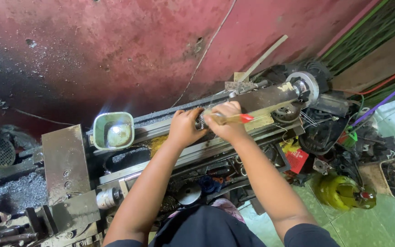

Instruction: The person cleans a metal lathe using a brush and a liquid from a container. They scrub the lathe bed and components, then dip the brush into the container to apply more liquid while continuing to clean the machine.

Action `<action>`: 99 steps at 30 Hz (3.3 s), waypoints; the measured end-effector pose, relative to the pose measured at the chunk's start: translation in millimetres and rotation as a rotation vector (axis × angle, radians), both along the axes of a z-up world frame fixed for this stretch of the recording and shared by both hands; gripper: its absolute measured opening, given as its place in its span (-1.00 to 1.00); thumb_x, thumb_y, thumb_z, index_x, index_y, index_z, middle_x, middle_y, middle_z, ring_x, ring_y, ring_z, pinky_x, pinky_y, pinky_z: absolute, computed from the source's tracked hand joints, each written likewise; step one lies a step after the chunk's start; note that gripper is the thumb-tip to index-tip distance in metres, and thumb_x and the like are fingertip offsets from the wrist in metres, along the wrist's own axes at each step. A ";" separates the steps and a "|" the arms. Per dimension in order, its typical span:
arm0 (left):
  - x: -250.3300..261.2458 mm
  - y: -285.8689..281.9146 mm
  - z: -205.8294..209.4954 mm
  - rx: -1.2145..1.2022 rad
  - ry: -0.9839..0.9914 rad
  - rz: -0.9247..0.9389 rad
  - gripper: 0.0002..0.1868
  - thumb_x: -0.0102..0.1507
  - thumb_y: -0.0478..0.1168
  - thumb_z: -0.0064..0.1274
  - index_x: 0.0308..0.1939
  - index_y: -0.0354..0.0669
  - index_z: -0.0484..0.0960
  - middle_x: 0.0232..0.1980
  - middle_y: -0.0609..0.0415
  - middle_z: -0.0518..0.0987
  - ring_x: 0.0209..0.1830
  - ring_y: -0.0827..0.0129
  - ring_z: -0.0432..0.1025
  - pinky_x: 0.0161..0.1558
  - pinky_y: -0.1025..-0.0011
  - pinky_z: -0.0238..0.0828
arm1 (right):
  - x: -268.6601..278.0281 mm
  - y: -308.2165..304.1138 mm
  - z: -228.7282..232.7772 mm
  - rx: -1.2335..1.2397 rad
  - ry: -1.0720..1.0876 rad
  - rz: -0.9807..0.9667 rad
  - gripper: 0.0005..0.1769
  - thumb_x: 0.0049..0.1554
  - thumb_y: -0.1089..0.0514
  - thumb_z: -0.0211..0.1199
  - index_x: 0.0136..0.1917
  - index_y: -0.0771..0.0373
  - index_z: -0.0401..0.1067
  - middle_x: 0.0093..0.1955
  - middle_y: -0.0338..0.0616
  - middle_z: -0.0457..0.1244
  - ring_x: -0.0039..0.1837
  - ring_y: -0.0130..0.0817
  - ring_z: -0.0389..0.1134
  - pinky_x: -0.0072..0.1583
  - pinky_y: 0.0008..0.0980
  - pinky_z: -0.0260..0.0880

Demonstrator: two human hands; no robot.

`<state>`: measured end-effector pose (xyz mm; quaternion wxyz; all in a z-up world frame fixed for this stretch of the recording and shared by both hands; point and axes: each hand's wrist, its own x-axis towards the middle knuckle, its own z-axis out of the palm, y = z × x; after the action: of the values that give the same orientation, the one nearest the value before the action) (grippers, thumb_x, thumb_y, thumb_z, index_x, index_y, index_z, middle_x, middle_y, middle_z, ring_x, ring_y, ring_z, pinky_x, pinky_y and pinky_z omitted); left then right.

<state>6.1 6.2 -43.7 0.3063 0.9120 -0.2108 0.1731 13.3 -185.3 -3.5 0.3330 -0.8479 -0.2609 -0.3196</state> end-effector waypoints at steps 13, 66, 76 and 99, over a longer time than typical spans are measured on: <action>1.9 4.4 22.7 -0.094 0.094 -0.085 -0.31 -0.05 0.19 0.37 -0.04 -0.21 0.63 -0.30 -0.13 0.69 -0.19 -0.05 0.62 0.15 0.13 0.38 | 3.8 2.9 31.5 0.173 0.490 -0.050 -0.76 0.02 -0.10 0.43 -0.16 0.00 0.47 -0.34 -0.11 0.37 -0.14 -0.10 0.47 0.01 -0.35 0.41; -2.4 -7.8 77.1 0.311 0.367 -0.007 -0.02 -0.10 0.47 0.28 0.18 -0.09 0.48 -0.01 -0.03 0.65 -0.04 -0.04 0.60 0.02 0.02 0.55 | 2.5 8.8 77.4 0.086 0.754 0.017 -0.87 0.15 0.04 0.32 -0.16 0.09 0.49 -0.34 -0.07 0.37 -0.18 -0.08 0.44 0.08 -0.12 0.44; 1.5 -21.2 48.7 0.218 0.395 0.081 -0.28 -0.11 0.24 0.31 -0.02 -0.06 0.53 -0.14 0.00 0.62 -0.11 -0.05 0.61 -0.09 0.08 0.59 | 17.1 -10.6 18.2 -0.006 0.594 -0.076 -0.79 -0.02 -0.10 0.36 -0.22 -0.03 0.41 -0.29 -0.07 0.34 -0.03 0.00 0.44 0.11 -0.17 0.38; 6.8 -18.9 54.1 0.183 0.505 0.035 -0.30 -0.09 0.26 0.27 -0.01 -0.04 0.58 -0.17 -0.11 0.67 -0.07 -0.11 0.61 -0.02 0.01 0.57 | 15.7 -12.1 24.8 -0.053 0.530 0.076 -0.73 0.07 -0.21 0.41 -0.18 -0.04 0.51 -0.19 -0.09 0.38 0.08 -0.07 0.41 0.49 -0.01 0.04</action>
<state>12.9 -12.7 10.3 0.2626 0.9537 -0.1265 -0.0746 29.0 -197.4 21.4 0.3790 -0.9000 -0.2045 -0.0669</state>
